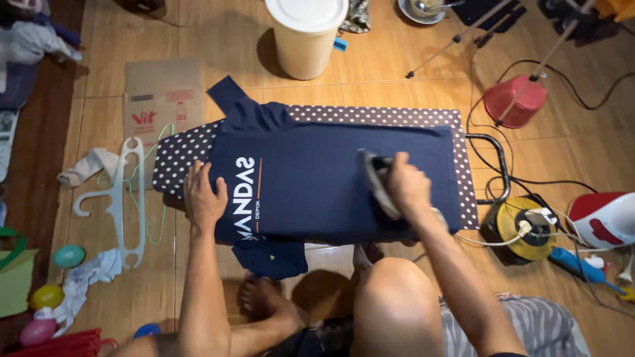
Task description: The person irons a dark blue shirt on a polka-dot ironing board placed on the floor, using a handheld iron and smoothing the fabric by hand.
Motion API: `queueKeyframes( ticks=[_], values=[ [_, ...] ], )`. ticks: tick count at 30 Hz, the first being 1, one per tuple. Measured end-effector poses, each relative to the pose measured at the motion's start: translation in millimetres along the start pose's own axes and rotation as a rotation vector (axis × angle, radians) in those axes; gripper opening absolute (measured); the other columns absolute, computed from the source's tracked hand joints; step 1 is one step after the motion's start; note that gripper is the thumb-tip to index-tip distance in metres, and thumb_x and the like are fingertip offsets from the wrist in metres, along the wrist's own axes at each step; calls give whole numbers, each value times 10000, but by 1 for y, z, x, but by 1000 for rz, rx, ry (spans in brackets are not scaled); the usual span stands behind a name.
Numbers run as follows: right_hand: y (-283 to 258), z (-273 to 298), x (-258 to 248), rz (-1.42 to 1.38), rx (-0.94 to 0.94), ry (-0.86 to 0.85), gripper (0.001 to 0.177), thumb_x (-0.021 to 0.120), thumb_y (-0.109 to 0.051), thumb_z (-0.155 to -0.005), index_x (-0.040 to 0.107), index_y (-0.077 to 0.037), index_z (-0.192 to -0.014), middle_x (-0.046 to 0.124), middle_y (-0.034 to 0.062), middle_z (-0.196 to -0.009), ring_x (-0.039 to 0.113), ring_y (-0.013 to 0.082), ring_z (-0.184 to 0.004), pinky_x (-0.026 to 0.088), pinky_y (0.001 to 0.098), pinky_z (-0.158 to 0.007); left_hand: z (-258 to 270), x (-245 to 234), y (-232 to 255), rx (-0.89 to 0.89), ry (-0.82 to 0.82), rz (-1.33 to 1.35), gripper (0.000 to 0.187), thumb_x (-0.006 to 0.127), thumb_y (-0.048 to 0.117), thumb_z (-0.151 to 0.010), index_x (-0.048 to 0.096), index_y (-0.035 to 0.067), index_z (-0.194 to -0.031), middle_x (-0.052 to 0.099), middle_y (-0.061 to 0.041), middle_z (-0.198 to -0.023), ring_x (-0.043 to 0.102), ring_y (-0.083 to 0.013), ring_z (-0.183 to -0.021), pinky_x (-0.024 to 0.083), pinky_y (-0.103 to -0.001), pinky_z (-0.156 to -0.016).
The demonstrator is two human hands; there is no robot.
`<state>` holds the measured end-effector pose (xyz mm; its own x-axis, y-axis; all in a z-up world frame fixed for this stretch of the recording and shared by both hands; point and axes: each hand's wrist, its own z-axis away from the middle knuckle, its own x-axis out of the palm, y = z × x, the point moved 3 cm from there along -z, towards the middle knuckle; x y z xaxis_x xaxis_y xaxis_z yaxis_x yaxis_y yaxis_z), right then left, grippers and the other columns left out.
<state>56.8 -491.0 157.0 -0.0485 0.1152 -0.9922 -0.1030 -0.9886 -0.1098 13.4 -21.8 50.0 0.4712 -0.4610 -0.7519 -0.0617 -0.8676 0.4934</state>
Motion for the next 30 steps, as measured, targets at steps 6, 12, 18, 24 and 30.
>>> queueKeyframes(
  ticks=[6,12,18,24,30],
  values=[
    [147,5,-3,-15,240,84,515,653,-403,-950,446,-6,-1205,686,357,-901,667,570,-861,526,633,-789,-4,30,45,-101,12,-315,542,574,295,-981,540,-33,-1411,404,-316,-1598,336,-484,-1490,202,-703,-1155],
    [115,11,-14,-78,90,2,466,636,-348,-959,453,23,-1176,709,313,-888,698,512,-834,549,576,-770,-4,91,149,109,-68,-77,616,516,362,-1017,472,-22,-1496,369,-265,-1616,310,-457,-1512,178,-670,-1210],
    [-48,5,-38,-287,-145,31,486,606,-451,-971,517,23,-1034,712,267,-824,725,456,-725,581,553,-617,-1,126,179,103,-152,-152,613,490,381,-1023,462,21,-1519,410,-240,-1591,339,-419,-1490,198,-637,-1201],
    [-81,-45,-11,-294,-184,105,417,641,-387,-966,505,1,-1039,699,283,-822,720,472,-737,587,540,-636,-3,121,179,111,-163,-161,621,474,388,-1019,469,39,-1533,409,-212,-1608,338,-394,-1503,200,-608,-1217],
    [35,-76,2,-208,18,62,358,631,-237,-881,461,26,-1056,699,312,-877,711,493,-838,566,580,-748,-2,117,186,94,-177,-174,621,470,383,-1022,467,31,-1533,409,-220,-1610,335,-391,-1509,197,-598,-1225]
  ],
)
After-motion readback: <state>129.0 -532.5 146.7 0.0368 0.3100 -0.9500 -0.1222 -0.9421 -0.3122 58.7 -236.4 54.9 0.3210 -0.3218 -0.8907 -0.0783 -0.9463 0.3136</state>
